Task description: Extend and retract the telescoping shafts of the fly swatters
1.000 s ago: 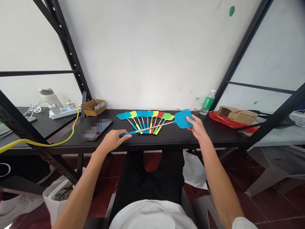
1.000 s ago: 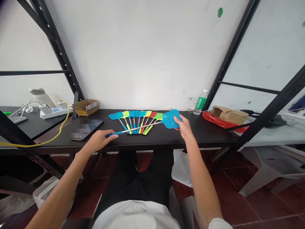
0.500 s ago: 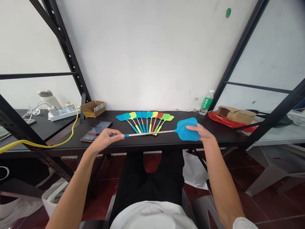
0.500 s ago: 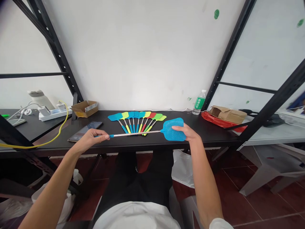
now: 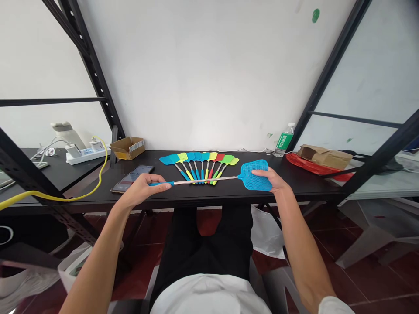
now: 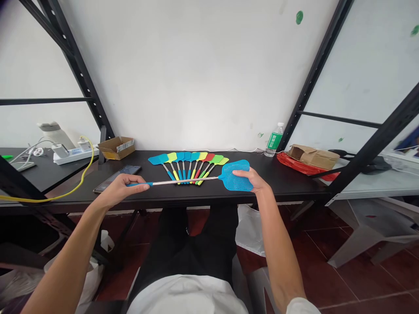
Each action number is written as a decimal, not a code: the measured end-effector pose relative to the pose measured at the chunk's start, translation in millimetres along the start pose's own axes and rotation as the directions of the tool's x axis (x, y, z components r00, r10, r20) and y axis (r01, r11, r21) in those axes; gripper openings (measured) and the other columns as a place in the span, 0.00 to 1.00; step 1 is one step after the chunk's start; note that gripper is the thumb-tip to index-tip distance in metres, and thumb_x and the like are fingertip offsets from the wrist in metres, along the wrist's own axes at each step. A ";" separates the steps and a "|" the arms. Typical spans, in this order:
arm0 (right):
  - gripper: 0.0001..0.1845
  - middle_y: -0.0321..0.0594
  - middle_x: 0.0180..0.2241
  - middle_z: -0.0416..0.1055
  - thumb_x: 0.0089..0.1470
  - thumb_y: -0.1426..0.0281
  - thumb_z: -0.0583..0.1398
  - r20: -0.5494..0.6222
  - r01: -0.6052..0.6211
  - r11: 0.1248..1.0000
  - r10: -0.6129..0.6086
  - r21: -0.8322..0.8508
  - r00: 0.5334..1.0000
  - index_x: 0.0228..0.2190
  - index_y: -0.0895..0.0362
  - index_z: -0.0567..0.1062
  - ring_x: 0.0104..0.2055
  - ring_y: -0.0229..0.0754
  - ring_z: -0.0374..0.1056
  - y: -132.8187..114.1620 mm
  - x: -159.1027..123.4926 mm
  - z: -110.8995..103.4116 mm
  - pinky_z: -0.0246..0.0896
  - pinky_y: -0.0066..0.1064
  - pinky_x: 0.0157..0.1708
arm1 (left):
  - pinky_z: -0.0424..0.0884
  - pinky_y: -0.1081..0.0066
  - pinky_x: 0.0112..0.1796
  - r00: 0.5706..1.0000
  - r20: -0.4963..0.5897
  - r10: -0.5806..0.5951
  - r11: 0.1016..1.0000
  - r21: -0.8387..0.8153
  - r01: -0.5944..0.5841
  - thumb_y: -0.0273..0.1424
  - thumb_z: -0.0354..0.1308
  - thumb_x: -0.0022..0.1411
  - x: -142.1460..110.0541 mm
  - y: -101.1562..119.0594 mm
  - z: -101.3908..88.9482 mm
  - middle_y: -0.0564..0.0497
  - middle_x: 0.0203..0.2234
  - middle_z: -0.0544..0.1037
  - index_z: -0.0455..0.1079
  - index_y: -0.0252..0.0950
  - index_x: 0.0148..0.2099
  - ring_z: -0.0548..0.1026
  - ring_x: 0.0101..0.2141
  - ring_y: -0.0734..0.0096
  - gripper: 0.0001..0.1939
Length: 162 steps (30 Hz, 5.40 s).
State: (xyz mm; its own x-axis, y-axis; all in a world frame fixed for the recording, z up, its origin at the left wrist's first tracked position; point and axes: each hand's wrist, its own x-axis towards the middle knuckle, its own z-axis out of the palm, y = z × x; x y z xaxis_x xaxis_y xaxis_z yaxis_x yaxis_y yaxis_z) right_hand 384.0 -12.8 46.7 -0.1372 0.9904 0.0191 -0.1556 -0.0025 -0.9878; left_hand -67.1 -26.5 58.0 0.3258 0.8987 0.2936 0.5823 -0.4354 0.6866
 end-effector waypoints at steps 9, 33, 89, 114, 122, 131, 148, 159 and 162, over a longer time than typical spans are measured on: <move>0.21 0.47 0.36 0.81 0.40 0.63 0.71 0.060 0.021 1.000 -0.021 -0.001 0.998 0.39 0.56 0.79 0.40 0.58 0.78 0.4 1.5 3.4 0.74 0.46 0.37 | 0.64 0.73 0.31 0.999 -0.036 0.004 1.000 0.023 -0.004 0.49 0.63 0.57 -2.7 6.3 -3.6 0.52 0.24 0.73 0.77 0.35 0.30 0.68 0.28 0.71 0.20; 0.22 0.47 0.36 0.81 0.39 0.64 0.71 0.045 0.043 0.999 -0.043 0.016 0.998 0.39 0.56 0.80 0.40 0.58 0.78 -4.6 -1.7 11.1 0.74 0.45 0.36 | 0.60 0.74 0.27 0.999 -0.050 0.008 0.999 0.048 -0.006 0.50 0.63 0.57 -5.4 13.1 -7.1 0.54 0.21 0.69 0.75 0.35 0.28 0.64 0.25 0.74 0.21; 0.20 0.46 0.33 0.80 0.39 0.63 0.73 0.083 0.068 0.998 -0.068 -0.003 0.994 0.36 0.56 0.81 0.33 0.54 0.77 -9.8 -5.6 15.2 0.74 0.44 0.33 | 0.57 0.74 0.24 0.999 0.005 0.033 0.990 0.138 -0.033 0.50 0.59 0.59 -13.9 34.4 -17.8 0.53 0.18 0.72 0.79 0.36 0.29 0.64 0.22 0.73 0.22; 0.19 0.44 0.29 0.79 0.39 0.66 0.72 0.036 0.093 0.994 -0.094 0.050 0.995 0.36 0.58 0.81 0.26 0.47 0.74 -20.7 -16.5 26.3 0.68 0.37 0.26 | 0.65 0.74 0.31 0.996 -0.028 0.080 0.988 0.137 -0.075 0.49 0.62 0.58 -19.5 40.6 -23.6 0.51 0.26 0.76 0.78 0.35 0.32 0.70 0.29 0.69 0.20; 0.20 0.42 0.26 0.78 0.40 0.65 0.71 0.048 0.110 0.993 -0.112 0.051 0.992 0.38 0.58 0.80 0.24 0.46 0.73 -24.0 -17.3 32.1 0.68 0.36 0.25 | 0.65 0.74 0.31 0.994 -0.043 0.095 0.983 0.162 -0.087 0.48 0.63 0.58 -21.5 42.6 -25.6 0.51 0.26 0.76 0.77 0.35 0.34 0.69 0.29 0.69 0.19; 0.20 0.44 0.30 0.80 0.41 0.65 0.71 0.088 0.078 0.997 -0.079 0.017 0.993 0.39 0.56 0.81 0.28 0.48 0.75 -21.4 -16.2 33.0 0.71 0.39 0.28 | 0.64 0.74 0.30 0.997 -0.027 0.069 0.985 0.163 -0.064 0.49 0.62 0.59 -21.5 41.2 -25.2 0.52 0.26 0.74 0.77 0.35 0.32 0.68 0.28 0.70 0.20; 0.19 0.46 0.32 0.80 0.41 0.63 0.71 0.171 0.095 0.995 -0.098 0.029 0.980 0.38 0.56 0.82 0.31 0.51 0.77 -21.7 -17.2 54.2 0.72 0.41 0.31 | 0.59 0.74 0.25 0.994 0.018 0.107 0.983 0.150 -0.109 0.50 0.58 0.61 -16.7 59.0 -8.3 0.53 0.21 0.68 0.75 0.35 0.29 0.62 0.25 0.73 0.23; 0.17 0.45 0.36 0.81 0.42 0.64 0.71 0.204 0.056 0.997 -0.067 0.058 0.977 0.37 0.55 0.82 0.36 0.52 0.77 -12.6 -14.2 67.6 0.73 0.40 0.33 | 0.58 0.74 0.25 0.991 0.034 0.128 0.984 0.124 -0.131 0.49 0.57 0.62 -12.4 66.5 9.1 0.53 0.22 0.69 0.73 0.34 0.28 0.62 0.25 0.73 0.23; 0.18 0.45 0.37 0.81 0.42 0.64 0.71 0.223 0.049 0.998 -0.059 0.050 0.973 0.38 0.55 0.82 0.38 0.54 0.78 -11.5 -13.9 70.2 0.74 0.41 0.34 | 0.59 0.73 0.25 0.990 0.025 0.140 0.984 0.105 -0.142 0.50 0.57 0.62 -11.4 70.3 14.1 0.52 0.23 0.71 0.74 0.34 0.29 0.64 0.25 0.72 0.23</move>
State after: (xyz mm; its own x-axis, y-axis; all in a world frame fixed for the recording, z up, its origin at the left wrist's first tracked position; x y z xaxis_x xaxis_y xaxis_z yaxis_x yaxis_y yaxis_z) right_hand 319.0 -36.3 68.6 -0.3427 0.9328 0.1112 -0.2111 0.0389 -0.9767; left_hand -19.3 -68.2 93.6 0.4229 0.8273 0.3697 0.6053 -0.5615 0.5642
